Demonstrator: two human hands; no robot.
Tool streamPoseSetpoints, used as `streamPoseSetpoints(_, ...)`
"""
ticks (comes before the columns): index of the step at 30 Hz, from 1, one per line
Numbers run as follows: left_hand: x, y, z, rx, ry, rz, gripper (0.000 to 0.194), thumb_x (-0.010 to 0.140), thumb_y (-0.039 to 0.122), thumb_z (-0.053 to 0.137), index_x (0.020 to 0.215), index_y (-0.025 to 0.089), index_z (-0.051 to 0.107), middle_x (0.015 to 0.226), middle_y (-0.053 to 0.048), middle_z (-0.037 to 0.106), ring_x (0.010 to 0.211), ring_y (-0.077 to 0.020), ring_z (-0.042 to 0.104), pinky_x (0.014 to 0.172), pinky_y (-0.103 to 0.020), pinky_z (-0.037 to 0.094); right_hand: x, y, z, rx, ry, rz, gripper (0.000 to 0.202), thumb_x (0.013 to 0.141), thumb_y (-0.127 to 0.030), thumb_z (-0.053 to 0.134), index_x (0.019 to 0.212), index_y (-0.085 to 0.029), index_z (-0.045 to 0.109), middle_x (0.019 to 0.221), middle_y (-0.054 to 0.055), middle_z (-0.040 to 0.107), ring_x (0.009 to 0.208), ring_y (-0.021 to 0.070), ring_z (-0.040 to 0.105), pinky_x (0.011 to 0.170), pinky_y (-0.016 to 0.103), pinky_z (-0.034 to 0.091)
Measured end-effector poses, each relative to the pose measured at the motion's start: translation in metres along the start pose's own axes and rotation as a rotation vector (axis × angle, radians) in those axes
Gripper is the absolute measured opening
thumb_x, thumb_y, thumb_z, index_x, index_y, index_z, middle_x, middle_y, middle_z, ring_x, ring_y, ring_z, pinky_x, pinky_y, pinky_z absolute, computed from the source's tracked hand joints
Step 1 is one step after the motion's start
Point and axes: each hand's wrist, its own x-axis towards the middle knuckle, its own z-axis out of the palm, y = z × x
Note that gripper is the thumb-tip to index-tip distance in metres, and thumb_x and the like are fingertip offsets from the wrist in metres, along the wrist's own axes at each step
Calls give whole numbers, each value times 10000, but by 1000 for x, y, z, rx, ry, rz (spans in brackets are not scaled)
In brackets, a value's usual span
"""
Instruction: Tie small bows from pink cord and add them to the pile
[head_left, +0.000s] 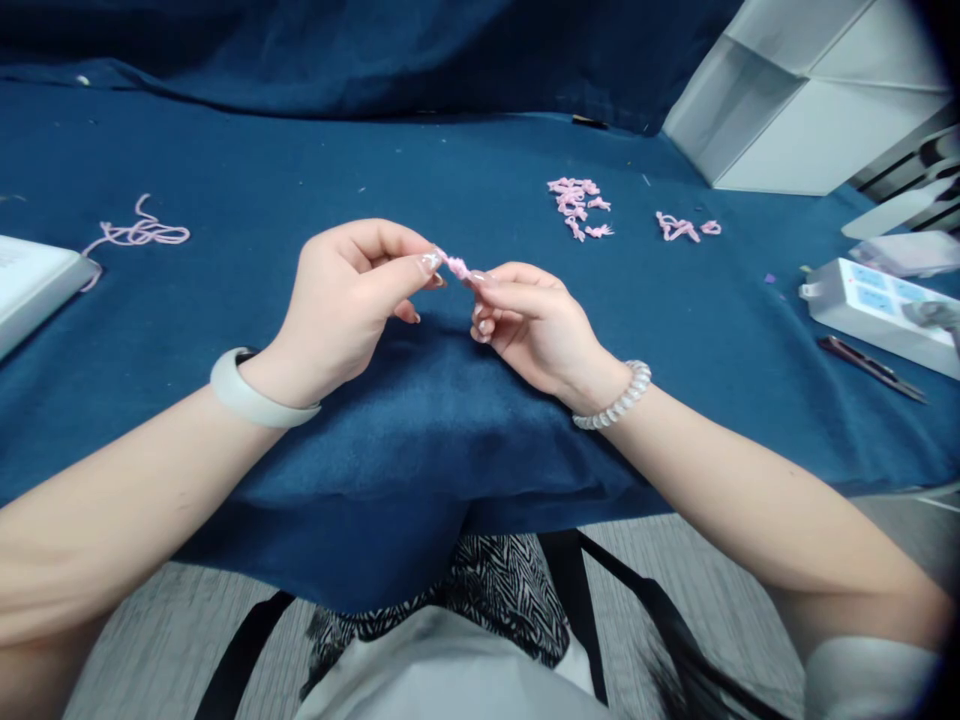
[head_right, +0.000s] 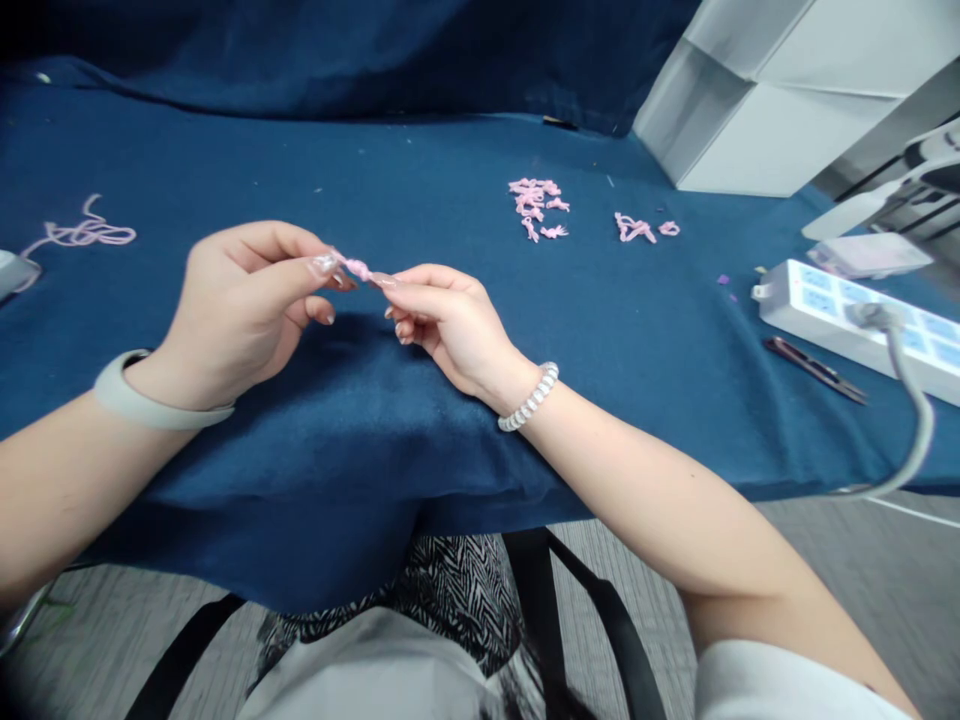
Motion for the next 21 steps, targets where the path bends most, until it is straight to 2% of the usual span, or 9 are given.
streamPoseSetpoints(5, 2, -1, -1, -92, 16, -136, 43, 756, 167, 684, 778, 194, 658, 779, -8, 669, 751, -140, 632, 510, -224, 478, 0, -2, 0, 5, -7, 43, 95, 753, -194, 690, 677, -164, 642, 585, -19, 574, 531, 65, 500, 519, 204, 397)
streamPoseSetpoints(8, 3, -2, -2, -142, -17, -209, 119, 759, 207, 665, 876, 188, 671, 819, -5, 677, 753, -143, 631, 496, -218, 496, 0, -3, 0, 17, -19, 64, 129, 773, -210, 686, 680, -154, 617, 590, -19, 566, 527, 63, 500, 510, 195, 398)
streamPoseSetpoints(12, 1, -4, -2, 1, -120, -178, 187, 790, 307, 706, 925, 178, 713, 866, -31, 698, 788, -157, 641, 495, -200, 492, 0, -2, -1, 3, -24, 78, 122, 792, -194, 667, 695, -136, 621, 592, -12, 574, 529, 65, 515, 518, 190, 413)
streamPoseSetpoints(18, -2, -6, 0, 204, -116, -109, 221, 790, 381, 724, 729, 169, 702, 737, -53, 687, 673, -152, 623, 459, -202, 441, 2, -1, 0, -144, 3, 111, 195, 837, -250, 657, 682, -144, 603, 590, -10, 570, 495, 64, 496, 487, 192, 402)
streamPoseSetpoints(21, 0, -6, 0, 225, -86, -115, 252, 793, 386, 719, 668, 172, 677, 692, -50, 674, 600, -136, 590, 448, -221, 415, 1, -3, 0, -285, 36, 17, 216, 874, -325, 637, 736, -161, 610, 623, -11, 579, 513, 72, 504, 501, 205, 416)
